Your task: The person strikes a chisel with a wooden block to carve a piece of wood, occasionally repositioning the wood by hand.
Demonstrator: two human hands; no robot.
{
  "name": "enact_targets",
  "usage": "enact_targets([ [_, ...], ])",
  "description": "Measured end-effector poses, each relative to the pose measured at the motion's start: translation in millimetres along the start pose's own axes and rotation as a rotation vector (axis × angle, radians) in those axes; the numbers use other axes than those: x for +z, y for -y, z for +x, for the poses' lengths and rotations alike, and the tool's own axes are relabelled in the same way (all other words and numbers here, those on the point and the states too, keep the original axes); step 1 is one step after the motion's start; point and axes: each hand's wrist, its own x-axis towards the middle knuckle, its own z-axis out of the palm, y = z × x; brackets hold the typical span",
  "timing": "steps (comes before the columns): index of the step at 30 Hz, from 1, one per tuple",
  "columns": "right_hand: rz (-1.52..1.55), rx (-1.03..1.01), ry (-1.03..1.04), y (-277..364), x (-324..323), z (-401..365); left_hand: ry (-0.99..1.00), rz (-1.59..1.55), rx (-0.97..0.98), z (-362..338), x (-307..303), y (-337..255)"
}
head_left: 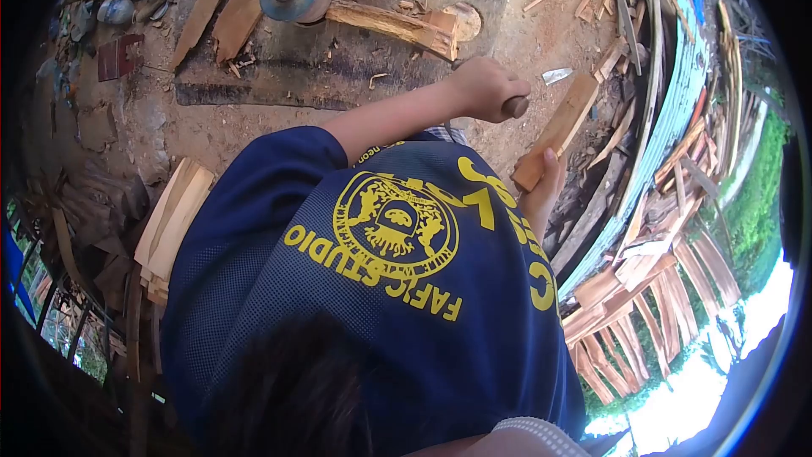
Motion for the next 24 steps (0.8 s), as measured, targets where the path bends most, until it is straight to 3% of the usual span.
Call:
enact_targets([
  [4,0.001,-0.004,0.09,14.0,10.7,-3.0,-0.046,-0.034,0.095,12.8,-7.4,0.6],
  [14,0.11,-0.101,0.174,18.1,14.1,13.2,-0.067,-0.035,0.097,20.0,-7.7,14.1],
  [21,0.041,-0.155,0.3,41.4,9.4,13.9,-0.049,-0.093,-0.06,20.0,-2.0,18.3],
  [24,0.196,-0.301,0.302,66.1,-14.8,16.0,-0.006,-0.078,-0.131,22.1,-1.8,15.4],
])
